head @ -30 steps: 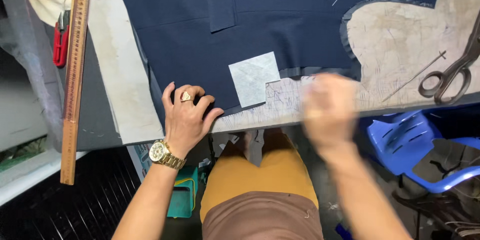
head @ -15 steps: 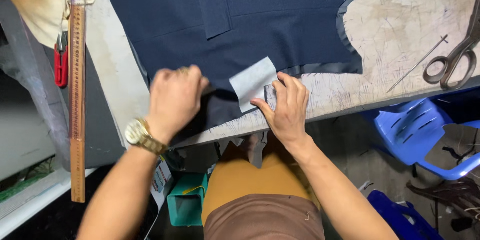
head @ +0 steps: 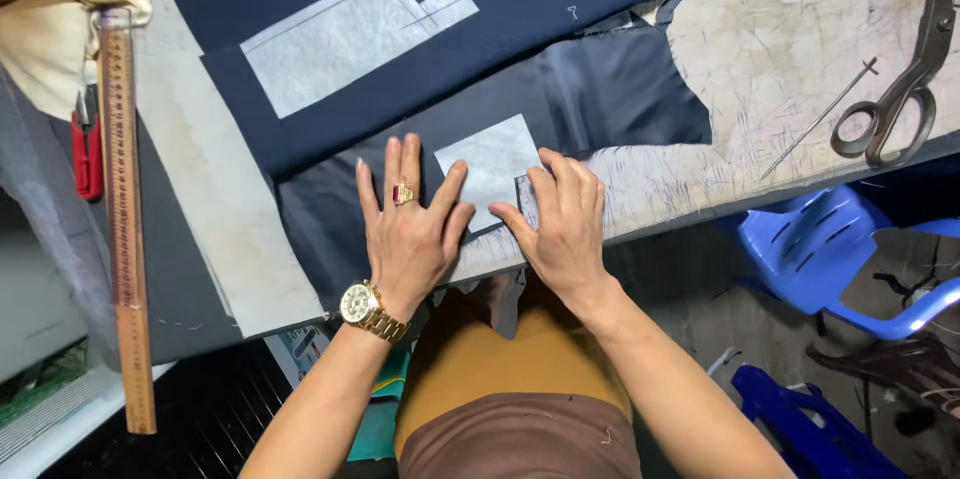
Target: The person cuts blue fabric with large shears, irons the pieces, and applies adhesive interfacing using a steam iron.
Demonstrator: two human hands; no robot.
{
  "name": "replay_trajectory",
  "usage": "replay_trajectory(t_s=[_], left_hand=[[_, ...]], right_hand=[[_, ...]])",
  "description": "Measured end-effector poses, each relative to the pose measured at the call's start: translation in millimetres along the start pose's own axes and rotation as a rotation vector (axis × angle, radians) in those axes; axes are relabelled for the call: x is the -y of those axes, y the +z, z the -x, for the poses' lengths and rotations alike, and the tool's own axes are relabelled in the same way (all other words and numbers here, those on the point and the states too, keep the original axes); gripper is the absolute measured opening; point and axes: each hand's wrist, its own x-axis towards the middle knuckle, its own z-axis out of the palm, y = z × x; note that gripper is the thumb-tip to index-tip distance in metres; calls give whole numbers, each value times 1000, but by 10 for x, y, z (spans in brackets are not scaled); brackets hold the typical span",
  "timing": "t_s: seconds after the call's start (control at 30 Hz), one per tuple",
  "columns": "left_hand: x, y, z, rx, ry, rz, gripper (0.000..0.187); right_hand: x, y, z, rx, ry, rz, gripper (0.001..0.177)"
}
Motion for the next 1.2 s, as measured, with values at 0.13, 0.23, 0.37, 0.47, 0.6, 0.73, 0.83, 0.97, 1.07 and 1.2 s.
replay_trajectory(t_s=[0.13,0.23,0.37,0.47,0.6,0.73,0.83,0.97,1.07,1.2], left_hand=[[-10,92,94,61,-80,-9,41],[-12,116,94,80,-107,2,42],[-35,153,113,91,-118,-2,45],[-17,199,127,104,-122,-18,49],[-9,195,129,120,-113,4,49],[-5,188,139,121,-116,12,48],[-3,189,138,120,-114,12,49],[-17,177,125,118,-117,6,49],[-21,174,125,118,-113,-3,49],[-27,177,135,69,-101,10,49]], right_hand=[[-151,-127,-79,1,-2,91,47],[-437,-325,-187,-24,55,91,46],[-800,-439,-206,-12,154,42,43],[-987,-452,-218,-9,100,135,37],[-1200,-437,-187,-9,85,140,38],[-1206,-403,-198,-51,32,152,35],[-1206,-410,-174,-59,45,138,32],[-1212,-421,-149,-52,47,141,30],[-1208,-427,-142,-50,47,143,30],[-1136,-435,-170,-76,41,126,32]])
